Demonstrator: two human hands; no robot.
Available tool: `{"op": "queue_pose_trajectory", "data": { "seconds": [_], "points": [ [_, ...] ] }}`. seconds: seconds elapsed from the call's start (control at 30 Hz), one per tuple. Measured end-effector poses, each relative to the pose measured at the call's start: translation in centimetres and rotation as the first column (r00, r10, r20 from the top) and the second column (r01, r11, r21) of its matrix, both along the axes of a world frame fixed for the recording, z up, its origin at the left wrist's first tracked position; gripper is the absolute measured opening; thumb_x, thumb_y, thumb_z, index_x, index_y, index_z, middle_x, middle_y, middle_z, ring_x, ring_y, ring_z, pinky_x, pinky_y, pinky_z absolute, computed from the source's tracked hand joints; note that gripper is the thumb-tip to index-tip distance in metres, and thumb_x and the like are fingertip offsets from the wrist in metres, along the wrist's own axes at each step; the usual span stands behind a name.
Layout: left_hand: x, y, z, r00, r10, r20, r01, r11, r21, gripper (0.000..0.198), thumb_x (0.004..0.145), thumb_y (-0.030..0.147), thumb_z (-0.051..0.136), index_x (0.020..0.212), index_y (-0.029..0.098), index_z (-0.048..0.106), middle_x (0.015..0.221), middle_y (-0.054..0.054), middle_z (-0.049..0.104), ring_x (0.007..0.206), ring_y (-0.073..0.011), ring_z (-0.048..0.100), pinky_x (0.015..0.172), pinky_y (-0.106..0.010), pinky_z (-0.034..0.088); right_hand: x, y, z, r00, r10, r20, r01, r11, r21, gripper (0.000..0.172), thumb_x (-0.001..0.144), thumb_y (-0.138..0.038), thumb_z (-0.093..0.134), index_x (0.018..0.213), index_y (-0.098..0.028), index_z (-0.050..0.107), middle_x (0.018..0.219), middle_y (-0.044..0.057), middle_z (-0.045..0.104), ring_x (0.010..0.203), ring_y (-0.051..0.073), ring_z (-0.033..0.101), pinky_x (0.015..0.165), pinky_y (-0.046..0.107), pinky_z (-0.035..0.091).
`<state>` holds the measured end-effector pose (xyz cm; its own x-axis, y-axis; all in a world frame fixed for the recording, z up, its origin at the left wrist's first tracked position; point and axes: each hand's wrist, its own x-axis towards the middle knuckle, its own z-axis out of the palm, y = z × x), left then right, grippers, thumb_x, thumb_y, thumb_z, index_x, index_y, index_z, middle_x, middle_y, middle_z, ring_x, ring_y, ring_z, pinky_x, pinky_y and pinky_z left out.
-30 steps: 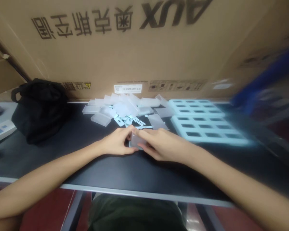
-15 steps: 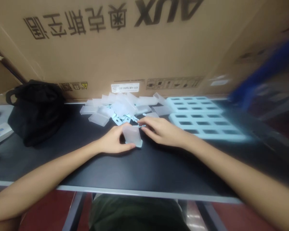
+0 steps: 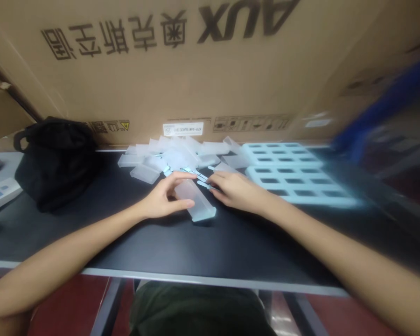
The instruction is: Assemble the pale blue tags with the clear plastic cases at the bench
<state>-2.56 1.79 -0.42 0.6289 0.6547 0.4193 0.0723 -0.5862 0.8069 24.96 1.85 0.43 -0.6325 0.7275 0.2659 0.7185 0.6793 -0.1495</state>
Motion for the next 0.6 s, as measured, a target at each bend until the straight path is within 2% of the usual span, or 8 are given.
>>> {"op": "queue_pose_trajectory", "data": {
  "seconds": [0.07,0.13,0.2,0.27,0.33,0.43,0.6],
  "points": [
    [0.0,0.1,-0.1,1.000,-0.020,-0.002,0.020,1.000,0.005,0.049,0.092,0.034,0.079,0.137,0.028,0.059,0.126,-0.009,0.063,0.099,-0.0178,0.065,0.078,-0.028,0.057,0.0,0.1,0.1,0.998,0.021,-0.053,-0.022,0.999,-0.032,0.024,0.095,-0.015,0.054,0.115,-0.013,0.068,0.105,0.015,0.073,0.094,0.027,0.067,0.081,0.037,0.048],
    [0.0,0.1,0.0,1.000,-0.030,0.001,0.030,0.999,0.037,0.041,0.092,0.033,0.079,0.129,0.026,0.061,0.119,-0.007,0.064,0.099,-0.0177,0.064,0.083,-0.029,0.055,0.0,0.1,0.3,0.994,0.039,-0.104,-0.047,0.996,-0.078,0.027,0.091,-0.012,0.057,0.115,-0.013,0.068,0.099,0.012,0.073,0.089,0.024,0.066,0.078,0.034,0.047],
    [0.0,0.2,0.2,1.000,-0.022,-0.003,0.022,0.999,0.026,0.035,0.093,0.034,0.078,0.121,0.025,0.060,0.118,-0.007,0.062,0.103,-0.0187,0.063,0.083,-0.029,0.053,0.0,-0.1,0.7,0.991,0.052,-0.123,-0.067,0.990,-0.120,0.021,0.087,-0.011,0.059,0.105,-0.014,0.069,0.089,0.008,0.070,0.078,0.020,0.062,0.073,0.032,0.044],
    [0.0,0.2,0.4,1.000,-0.018,-0.012,0.017,0.999,-0.043,0.034,0.094,0.036,0.076,0.118,0.024,0.055,0.116,-0.006,0.059,0.101,-0.0184,0.061,0.081,-0.028,0.051,0.0,-0.3,1.2,0.990,0.059,-0.130,-0.076,0.989,-0.130,0.013,0.085,-0.012,0.058,0.092,-0.016,0.068,0.081,0.005,0.066,0.071,0.017,0.057,0.069,0.030,0.041],
    [0.0,0.2,0.6,1.000,-0.022,-0.014,0.020,0.995,-0.101,0.035,0.095,0.038,0.074,0.116,0.024,0.050,0.113,-0.005,0.057,0.099,-0.0182,0.060,0.082,-0.029,0.051,0.0,-0.6,1.8,0.987,0.052,-0.154,-0.068,0.993,-0.099,0.009,0.086,-0.013,0.056,0.084,-0.018,0.064,0.078,0.004,0.063,0.071,0.017,0.055,0.068,0.030,0.039],
    [-0.1,0.2,0.7,1.000,-0.018,-0.023,0.015,0.994,-0.106,0.036,0.094,0.037,0.073,0.117,0.023,0.048,0.114,-0.005,0.056,0.104,-0.0202,0.059,0.093,-0.034,0.050,0.2,-1.0,2.8,0.969,0.021,-0.246,-0.031,0.999,-0.037,0.011,0.091,-0.017,0.052,0.082,-0.020,0.057,0.076,0.003,0.060,0.068,0.016,0.054,0.066,0.029,0.040],
    [-0.2,0.2,0.6,0.999,0.004,-0.047,-0.009,0.994,-0.110,0.035,0.092,0.036,0.074,0.116,0.023,0.051,0.118,-0.006,0.058,0.112,-0.0237,0.059,0.104,-0.040,0.047,0.5,-1.7,3.9,0.895,0.014,-0.447,-0.028,0.999,-0.025,0.012,0.100,-0.032,0.056,0.095,-0.022,0.059,0.079,0.003,0.066,0.067,0.017,0.060,0.065,0.030,0.047]
  ]
}}
